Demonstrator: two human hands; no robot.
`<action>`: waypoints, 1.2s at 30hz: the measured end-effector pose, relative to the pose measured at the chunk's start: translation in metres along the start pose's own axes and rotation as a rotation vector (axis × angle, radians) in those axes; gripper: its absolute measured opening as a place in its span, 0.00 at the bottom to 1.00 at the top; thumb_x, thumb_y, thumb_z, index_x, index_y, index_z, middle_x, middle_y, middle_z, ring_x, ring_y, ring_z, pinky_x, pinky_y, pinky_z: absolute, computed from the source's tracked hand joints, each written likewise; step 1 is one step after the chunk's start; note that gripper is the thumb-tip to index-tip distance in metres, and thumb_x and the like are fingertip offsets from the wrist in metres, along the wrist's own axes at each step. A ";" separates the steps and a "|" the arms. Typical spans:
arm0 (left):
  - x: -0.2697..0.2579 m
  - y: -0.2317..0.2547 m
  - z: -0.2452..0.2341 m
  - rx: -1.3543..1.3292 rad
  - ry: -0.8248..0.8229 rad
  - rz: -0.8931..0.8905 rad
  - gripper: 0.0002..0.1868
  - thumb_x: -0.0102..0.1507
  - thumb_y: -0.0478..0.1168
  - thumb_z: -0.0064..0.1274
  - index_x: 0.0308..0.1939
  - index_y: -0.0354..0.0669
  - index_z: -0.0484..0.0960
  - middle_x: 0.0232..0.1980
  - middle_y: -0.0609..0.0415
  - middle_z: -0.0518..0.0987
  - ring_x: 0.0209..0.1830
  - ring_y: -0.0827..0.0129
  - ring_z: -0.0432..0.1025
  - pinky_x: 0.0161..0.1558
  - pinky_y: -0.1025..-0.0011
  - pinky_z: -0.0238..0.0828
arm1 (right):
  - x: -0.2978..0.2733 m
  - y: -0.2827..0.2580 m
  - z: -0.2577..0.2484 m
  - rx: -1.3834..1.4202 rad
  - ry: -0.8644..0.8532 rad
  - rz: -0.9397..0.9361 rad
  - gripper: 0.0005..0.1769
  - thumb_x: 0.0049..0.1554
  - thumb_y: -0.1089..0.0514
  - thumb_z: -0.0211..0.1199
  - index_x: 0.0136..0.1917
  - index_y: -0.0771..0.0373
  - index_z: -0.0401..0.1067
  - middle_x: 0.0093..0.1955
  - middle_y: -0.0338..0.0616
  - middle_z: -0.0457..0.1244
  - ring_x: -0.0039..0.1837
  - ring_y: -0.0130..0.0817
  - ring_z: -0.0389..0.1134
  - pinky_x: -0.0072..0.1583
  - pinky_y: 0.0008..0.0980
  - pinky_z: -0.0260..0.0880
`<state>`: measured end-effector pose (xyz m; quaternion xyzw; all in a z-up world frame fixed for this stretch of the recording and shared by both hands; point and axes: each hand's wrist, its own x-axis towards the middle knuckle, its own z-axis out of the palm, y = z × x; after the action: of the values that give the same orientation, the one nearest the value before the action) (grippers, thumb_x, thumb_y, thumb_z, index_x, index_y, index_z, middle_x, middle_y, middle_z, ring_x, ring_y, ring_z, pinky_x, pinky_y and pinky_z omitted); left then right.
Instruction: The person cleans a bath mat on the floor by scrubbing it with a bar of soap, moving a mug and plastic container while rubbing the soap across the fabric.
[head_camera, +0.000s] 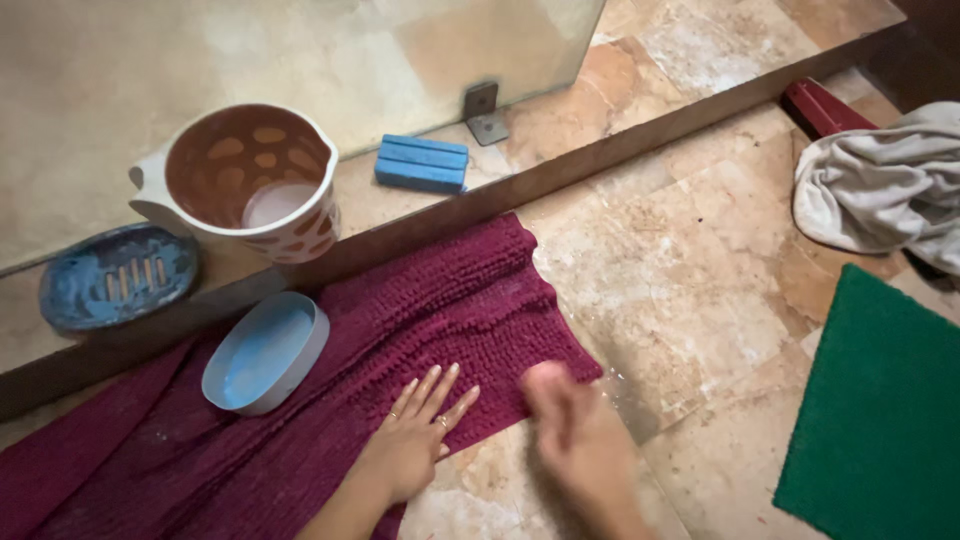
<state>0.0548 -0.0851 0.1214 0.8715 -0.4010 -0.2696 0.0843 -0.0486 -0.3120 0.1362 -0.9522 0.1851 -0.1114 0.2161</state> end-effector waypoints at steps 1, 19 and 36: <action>-0.004 -0.002 0.005 0.002 -0.001 -0.001 0.45 0.67 0.41 0.48 0.81 0.63 0.38 0.85 0.53 0.31 0.84 0.59 0.25 0.78 0.55 0.22 | -0.010 -0.021 0.010 0.070 0.055 -0.087 0.25 0.56 0.45 0.61 0.65 0.51 0.67 0.56 0.50 0.66 0.58 0.52 0.70 0.60 0.51 0.70; -0.062 -0.041 0.037 0.003 0.440 0.101 0.29 0.70 0.48 0.46 0.73 0.38 0.63 0.79 0.48 0.57 0.82 0.59 0.48 0.79 0.57 0.37 | 0.004 -0.076 0.013 0.258 -0.057 -0.014 0.39 0.51 0.46 0.65 0.73 0.47 0.58 0.61 0.51 0.60 0.55 0.56 0.70 0.52 0.51 0.72; -0.109 -0.046 0.078 0.264 0.707 0.141 0.69 0.50 0.84 0.34 0.79 0.38 0.39 0.81 0.46 0.42 0.81 0.55 0.33 0.74 0.48 0.22 | -0.024 -0.016 0.011 -0.072 -0.109 -0.355 0.38 0.47 0.48 0.66 0.70 0.50 0.64 0.64 0.50 0.62 0.58 0.53 0.66 0.58 0.47 0.69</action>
<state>-0.0153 0.0321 0.0833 0.8843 -0.4373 0.1082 0.1227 -0.0627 -0.2846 0.1305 -0.9816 0.0060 -0.0892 0.1688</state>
